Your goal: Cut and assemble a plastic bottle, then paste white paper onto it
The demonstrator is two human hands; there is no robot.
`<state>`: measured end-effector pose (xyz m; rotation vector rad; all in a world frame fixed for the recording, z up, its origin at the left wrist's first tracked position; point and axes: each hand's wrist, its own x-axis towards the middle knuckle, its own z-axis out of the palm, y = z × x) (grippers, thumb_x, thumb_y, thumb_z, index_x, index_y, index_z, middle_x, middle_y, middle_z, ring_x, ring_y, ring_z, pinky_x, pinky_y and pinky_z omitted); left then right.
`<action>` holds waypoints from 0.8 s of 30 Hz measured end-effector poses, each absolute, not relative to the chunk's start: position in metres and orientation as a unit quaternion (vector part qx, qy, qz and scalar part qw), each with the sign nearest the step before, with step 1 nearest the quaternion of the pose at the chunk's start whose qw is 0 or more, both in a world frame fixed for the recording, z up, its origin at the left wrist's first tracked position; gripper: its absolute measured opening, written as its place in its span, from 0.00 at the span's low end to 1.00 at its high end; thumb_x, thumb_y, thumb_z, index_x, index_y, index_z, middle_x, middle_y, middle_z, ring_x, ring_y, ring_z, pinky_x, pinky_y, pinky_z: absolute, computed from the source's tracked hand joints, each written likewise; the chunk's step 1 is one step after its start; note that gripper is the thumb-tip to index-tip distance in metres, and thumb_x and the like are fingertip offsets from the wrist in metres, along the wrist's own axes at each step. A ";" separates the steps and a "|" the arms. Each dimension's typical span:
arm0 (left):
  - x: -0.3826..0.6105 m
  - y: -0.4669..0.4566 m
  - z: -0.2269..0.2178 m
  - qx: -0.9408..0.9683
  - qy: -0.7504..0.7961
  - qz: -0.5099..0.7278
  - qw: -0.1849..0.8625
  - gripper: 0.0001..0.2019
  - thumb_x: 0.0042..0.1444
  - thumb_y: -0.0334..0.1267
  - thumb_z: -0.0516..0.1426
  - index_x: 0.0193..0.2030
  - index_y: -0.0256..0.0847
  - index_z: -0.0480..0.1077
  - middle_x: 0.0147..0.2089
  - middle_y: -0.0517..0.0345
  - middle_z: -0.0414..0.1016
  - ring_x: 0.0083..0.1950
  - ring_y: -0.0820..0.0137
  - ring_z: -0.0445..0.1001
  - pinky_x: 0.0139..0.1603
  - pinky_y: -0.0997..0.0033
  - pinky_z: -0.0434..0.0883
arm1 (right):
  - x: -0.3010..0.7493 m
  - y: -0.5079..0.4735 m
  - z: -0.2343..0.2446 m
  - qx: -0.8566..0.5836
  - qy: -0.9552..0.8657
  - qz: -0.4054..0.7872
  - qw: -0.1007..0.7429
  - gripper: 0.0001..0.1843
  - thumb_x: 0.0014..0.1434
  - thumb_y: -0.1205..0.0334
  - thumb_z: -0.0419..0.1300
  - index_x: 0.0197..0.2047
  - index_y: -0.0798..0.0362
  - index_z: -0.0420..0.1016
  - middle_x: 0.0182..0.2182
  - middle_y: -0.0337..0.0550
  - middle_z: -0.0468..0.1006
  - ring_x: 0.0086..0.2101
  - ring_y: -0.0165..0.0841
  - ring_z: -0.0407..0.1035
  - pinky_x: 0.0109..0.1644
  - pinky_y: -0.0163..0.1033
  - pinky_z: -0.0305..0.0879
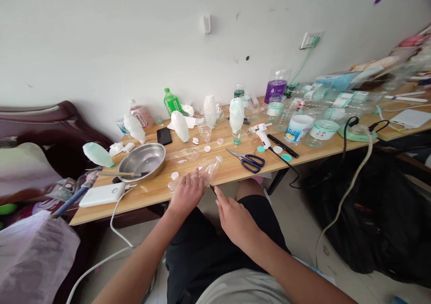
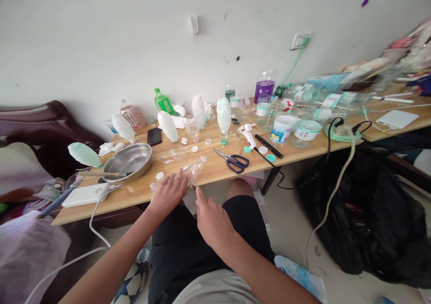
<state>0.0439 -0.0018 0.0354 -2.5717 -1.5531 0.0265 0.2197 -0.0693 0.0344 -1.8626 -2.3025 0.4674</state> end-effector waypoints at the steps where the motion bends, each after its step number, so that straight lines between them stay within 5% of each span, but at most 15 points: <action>1: 0.044 -0.001 0.036 -0.854 -0.516 0.009 0.067 0.23 0.68 0.32 0.41 0.66 0.33 0.63 0.73 0.33 0.54 0.69 0.47 0.64 0.66 0.44 0.62 | 0.218 -0.068 0.033 -0.620 -0.766 0.153 0.073 0.28 0.72 0.61 0.42 0.73 0.49 0.51 0.40 0.51 0.80 0.37 0.43 0.78 0.37 0.40 0.69; 11: 0.045 0.006 0.044 -0.849 -0.524 0.027 0.065 0.22 0.68 0.33 0.43 0.65 0.38 0.65 0.70 0.39 0.62 0.66 0.49 0.67 0.62 0.47 0.67 | 0.221 -0.076 0.033 -0.614 -0.770 0.150 0.082 0.27 0.73 0.61 0.41 0.73 0.49 0.49 0.39 0.51 0.80 0.37 0.42 0.79 0.38 0.41 0.69; 18: 0.042 0.009 0.053 -0.862 -0.499 0.059 0.064 0.21 0.69 0.32 0.42 0.63 0.31 0.66 0.68 0.31 0.64 0.65 0.48 0.68 0.58 0.50 0.69 | 0.221 -0.077 0.030 -0.618 -0.769 0.134 0.097 0.28 0.73 0.61 0.41 0.74 0.48 0.48 0.39 0.48 0.79 0.35 0.41 0.78 0.35 0.40 0.68; 24: 0.045 0.008 0.064 -0.862 -0.496 0.081 0.062 0.20 0.69 0.32 0.43 0.62 0.32 0.66 0.55 0.33 0.77 0.55 0.51 0.77 0.46 0.56 0.74 | 0.221 -0.075 0.039 -0.622 -0.769 0.104 0.103 0.28 0.73 0.61 0.42 0.74 0.47 0.48 0.37 0.47 0.77 0.33 0.42 0.78 0.33 0.40 0.67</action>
